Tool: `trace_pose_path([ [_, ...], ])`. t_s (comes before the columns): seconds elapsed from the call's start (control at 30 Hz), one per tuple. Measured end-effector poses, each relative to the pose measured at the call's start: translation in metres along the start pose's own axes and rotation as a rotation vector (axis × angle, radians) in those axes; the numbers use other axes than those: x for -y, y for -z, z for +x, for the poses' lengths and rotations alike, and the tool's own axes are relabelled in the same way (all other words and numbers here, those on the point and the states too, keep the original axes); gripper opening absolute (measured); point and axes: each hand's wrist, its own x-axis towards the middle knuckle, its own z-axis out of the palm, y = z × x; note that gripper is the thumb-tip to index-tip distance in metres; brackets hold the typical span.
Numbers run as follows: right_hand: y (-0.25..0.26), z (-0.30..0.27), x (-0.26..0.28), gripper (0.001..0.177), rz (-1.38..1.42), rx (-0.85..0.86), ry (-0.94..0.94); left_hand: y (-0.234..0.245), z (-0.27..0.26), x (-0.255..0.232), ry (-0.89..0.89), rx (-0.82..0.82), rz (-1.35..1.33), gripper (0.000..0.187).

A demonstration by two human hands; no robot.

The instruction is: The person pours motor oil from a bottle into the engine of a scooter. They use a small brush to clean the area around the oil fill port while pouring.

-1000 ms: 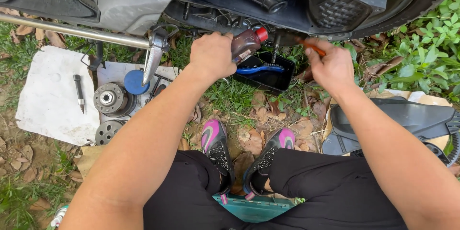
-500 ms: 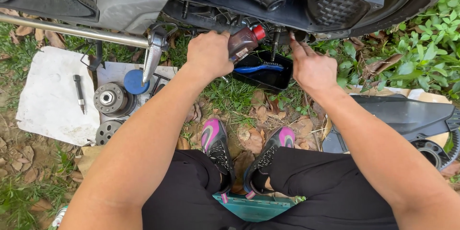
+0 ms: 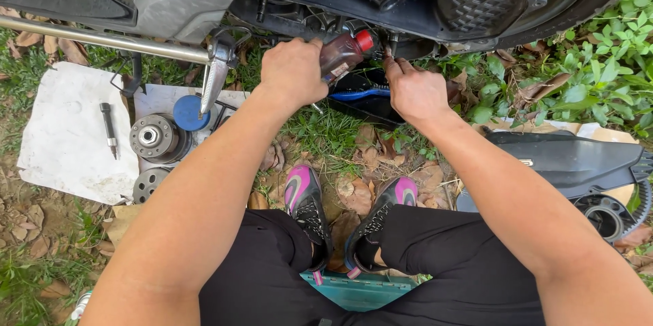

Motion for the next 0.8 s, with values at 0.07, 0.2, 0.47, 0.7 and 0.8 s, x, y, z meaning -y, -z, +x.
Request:
trace_pose_path([
  [0.07,0.001,0.003,-0.001,0.036,0.016,0.008,-0.008,-0.001,0.000,0.000,0.004,-0.005,-0.003,0.062],
  [0.2,-0.004,0.003,-0.006,0.035,0.004,0.039,-0.047,-0.004,0.002,0.002,-0.020,-0.008,-0.011,0.065],
  [0.47,0.006,0.012,0.005,0.045,0.047,0.169,-0.128,-0.003,0.002,0.011,-0.016,-0.023,-0.011,0.062],
  [0.7,-0.019,0.016,0.029,0.042,0.099,0.155,-0.299,-0.002,-0.007,0.021,-0.004,-0.011,-0.033,0.062],
  [0.8,-0.033,0.021,0.049,0.045,0.130,0.206,-0.360,0.003,-0.013,0.019,0.016,0.013,-0.041,0.061],
])
